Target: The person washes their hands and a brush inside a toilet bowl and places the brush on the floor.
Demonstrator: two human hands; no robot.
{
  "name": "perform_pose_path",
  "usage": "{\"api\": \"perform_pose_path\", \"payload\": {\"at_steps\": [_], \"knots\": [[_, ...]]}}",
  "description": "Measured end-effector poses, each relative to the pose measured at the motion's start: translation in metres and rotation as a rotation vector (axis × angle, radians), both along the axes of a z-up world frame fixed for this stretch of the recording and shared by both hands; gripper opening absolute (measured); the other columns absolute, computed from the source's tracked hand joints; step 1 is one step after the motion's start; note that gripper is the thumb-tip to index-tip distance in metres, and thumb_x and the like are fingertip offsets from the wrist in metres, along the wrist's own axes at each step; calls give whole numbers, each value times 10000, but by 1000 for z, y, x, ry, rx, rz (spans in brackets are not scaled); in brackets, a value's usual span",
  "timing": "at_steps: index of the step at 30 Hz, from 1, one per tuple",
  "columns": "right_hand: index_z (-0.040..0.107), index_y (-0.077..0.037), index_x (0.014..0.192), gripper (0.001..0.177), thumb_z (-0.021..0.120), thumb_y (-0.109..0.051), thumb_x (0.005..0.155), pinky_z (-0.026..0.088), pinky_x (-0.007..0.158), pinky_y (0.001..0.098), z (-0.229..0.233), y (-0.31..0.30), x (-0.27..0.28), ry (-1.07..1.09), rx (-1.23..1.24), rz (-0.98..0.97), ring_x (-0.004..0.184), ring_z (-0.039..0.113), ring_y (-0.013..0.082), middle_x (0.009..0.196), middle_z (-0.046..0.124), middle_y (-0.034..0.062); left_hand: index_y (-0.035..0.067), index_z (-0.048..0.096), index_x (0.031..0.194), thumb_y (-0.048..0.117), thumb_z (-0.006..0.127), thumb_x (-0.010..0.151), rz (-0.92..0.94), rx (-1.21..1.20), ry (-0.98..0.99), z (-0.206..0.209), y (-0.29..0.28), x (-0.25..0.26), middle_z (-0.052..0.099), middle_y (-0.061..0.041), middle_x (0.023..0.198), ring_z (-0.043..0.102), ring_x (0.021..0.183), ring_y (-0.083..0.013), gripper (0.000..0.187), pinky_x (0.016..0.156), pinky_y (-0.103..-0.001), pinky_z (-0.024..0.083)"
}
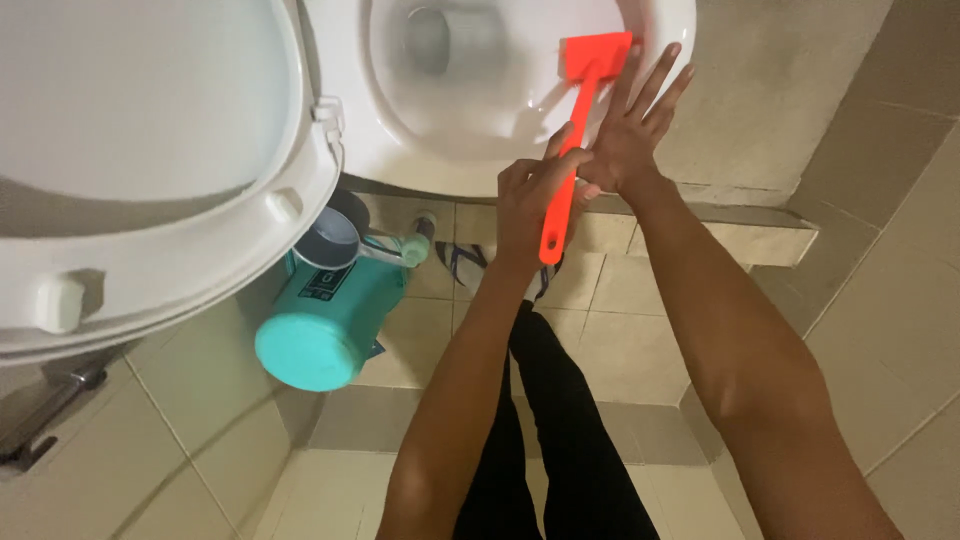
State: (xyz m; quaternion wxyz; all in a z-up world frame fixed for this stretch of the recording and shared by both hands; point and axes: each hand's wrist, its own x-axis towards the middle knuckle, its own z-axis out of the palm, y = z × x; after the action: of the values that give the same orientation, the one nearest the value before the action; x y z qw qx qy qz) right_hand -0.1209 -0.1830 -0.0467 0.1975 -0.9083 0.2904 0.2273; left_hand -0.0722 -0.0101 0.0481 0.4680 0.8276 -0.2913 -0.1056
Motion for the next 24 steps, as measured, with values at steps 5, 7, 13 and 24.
{"api": "perform_pose_path", "payload": {"at_steps": [5, 7, 13, 24], "knots": [[-253, -32, 1626, 1645, 861, -813, 701, 41, 1181, 805, 20, 4, 12, 129, 13, -27, 1450, -335, 562, 1591, -365, 323, 169, 647, 1207, 323, 730, 960, 6, 39, -2, 14, 18, -10, 684, -51, 1382, 541, 896, -200, 303, 934, -362, 431], [-252, -37, 1636, 1622, 847, -820, 737, 26, 1192, 802, 24, 9, 17, 152, 19, -54, 1463, -338, 540, 1603, -368, 306, 173, 658, 1202, 327, 729, 977, -19, 69, 9, 13, 28, -11, 711, 25, 1218, 539, 893, -210, 282, 940, -367, 439], [-18, 0, 1605, 1588, 815, -834, 540, 93, 1228, 698, 17, 11, 23, 212, 313, -81, 1455, -181, 560, 1569, -166, 372, 150, 645, 1221, 331, 727, 995, 27, 68, -45, 5, 51, -17, 693, -35, 1282, 574, 885, -193, 302, 933, -379, 448], [-190, 43, 1608, 1801, 867, -868, 470, -55, 1193, 786, 47, 19, 34, 216, 31, -6, 1350, -364, 637, 1483, -353, 459, 114, 612, 1329, 166, 793, 919, 90, 47, 69, -16, 48, 6, 621, -87, 1425, 607, 936, -254, 451, 931, -393, 497]]}}
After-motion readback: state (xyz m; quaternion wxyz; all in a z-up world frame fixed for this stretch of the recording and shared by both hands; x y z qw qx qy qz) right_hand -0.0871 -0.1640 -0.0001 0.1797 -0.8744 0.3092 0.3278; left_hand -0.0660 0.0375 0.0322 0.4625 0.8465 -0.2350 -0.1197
